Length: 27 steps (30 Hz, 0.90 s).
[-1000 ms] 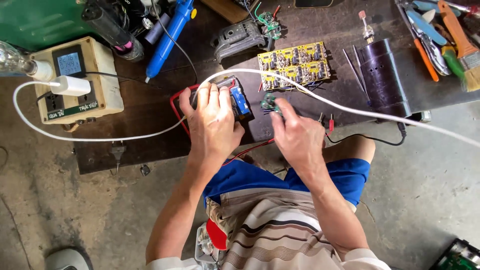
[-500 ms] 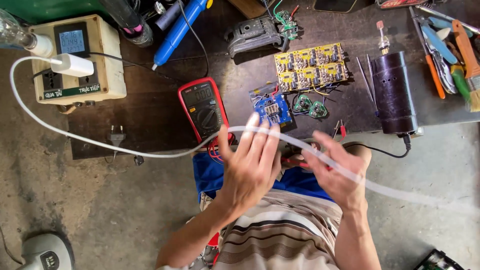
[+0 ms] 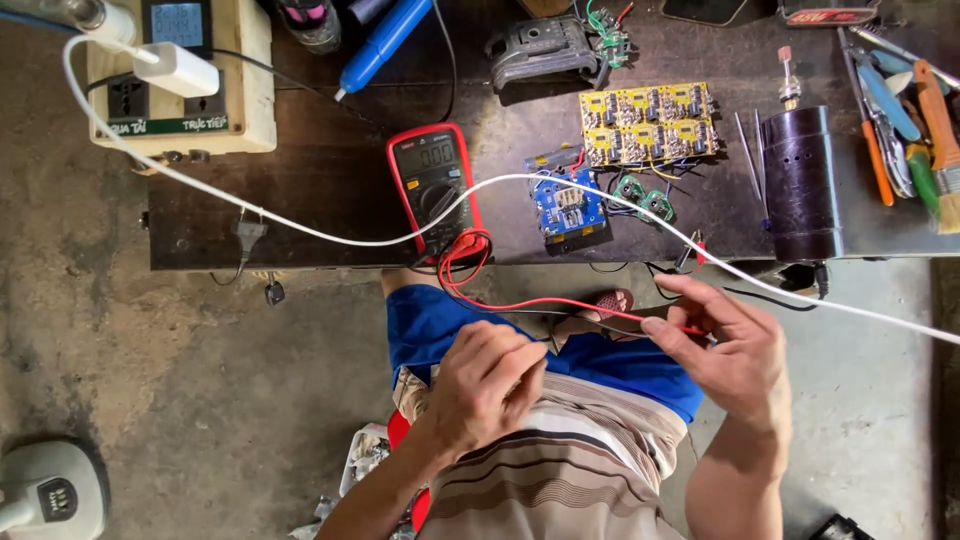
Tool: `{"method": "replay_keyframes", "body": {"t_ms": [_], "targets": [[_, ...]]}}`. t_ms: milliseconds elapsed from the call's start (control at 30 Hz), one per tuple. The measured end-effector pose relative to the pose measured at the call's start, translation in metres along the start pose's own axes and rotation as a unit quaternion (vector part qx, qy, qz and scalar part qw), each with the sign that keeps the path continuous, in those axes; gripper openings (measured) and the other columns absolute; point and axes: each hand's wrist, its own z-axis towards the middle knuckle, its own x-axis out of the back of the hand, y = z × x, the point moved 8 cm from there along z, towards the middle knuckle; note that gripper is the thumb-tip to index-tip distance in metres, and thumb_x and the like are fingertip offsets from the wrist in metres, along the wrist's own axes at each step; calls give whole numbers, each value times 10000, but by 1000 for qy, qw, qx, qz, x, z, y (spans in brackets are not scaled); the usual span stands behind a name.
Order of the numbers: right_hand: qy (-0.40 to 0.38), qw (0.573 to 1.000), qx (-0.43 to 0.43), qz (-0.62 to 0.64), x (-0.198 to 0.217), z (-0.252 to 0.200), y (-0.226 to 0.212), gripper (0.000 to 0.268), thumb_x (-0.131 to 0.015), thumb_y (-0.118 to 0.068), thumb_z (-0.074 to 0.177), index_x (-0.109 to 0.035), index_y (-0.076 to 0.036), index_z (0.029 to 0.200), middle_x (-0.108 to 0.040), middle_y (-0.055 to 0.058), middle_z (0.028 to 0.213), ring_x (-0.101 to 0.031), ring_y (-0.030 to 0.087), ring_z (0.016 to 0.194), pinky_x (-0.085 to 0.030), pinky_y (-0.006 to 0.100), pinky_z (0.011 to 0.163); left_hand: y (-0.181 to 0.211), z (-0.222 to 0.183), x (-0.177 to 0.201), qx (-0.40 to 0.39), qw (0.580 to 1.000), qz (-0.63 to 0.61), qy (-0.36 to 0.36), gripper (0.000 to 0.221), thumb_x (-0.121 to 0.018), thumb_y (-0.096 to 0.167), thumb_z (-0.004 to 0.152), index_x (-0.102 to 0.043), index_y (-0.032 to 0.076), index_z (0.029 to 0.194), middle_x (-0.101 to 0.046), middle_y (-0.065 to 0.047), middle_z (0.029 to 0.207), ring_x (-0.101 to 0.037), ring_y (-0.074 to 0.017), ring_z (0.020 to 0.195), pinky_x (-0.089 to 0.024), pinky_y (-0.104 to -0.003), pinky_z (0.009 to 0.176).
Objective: A person is cleaning a small electronic component with a brush and then using a multimeter to test a circuit board on a repair bench.
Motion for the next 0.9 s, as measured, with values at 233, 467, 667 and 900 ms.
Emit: {"method": "replay_keyframes", "body": {"t_ms": [233, 467, 667, 900], "targets": [[-74, 994, 50, -68, 27, 2, -35, 419, -713, -93, 890, -679, 48, 1283, -726, 172, 1161, -690, 205, 1004, -538, 290, 908, 82, 81, 63, -201, 963, -111, 144, 229, -471, 79, 1047, -669, -35, 1051, -716, -153, 1001, -727, -327, 768, -616, -416, 723], [91, 988, 110, -60, 67, 7, -72, 213, -824, 209, 1058, -667, 166, 1195, -655, 206, 1081, -607, 206, 973, -565, 310, 956, 44, 205, -19, -178, 973, -145, -29, 168, -727, 133, 795, -571, 72, 793, -658, -94, 716, -649, -303, 656, -439, -468, 582], [84, 975, 207, -1, 58, 17, -98, 213, -684, 37, 1092, -596, 174, 1229, -642, 282, 1192, -672, 345, 1095, -554, 382, 1002, 51, 166, -48, -92, 926, -284, -231, 472, -545, 576, 865, -384, 134, 891, -579, -28, 736, -518, -159, 551, -413, -319, 578], [-9, 980, 163, 116, 1, 19, -67, 393, -796, -132, 823, -647, 65, 1128, -694, 138, 1035, -659, 147, 907, -546, 231, 807, 36, 129, 8, 29, 962, -104, -249, 198, -686, 183, 950, -635, 29, 837, -698, -122, 602, -688, -316, 506, -489, -460, 500]]}}
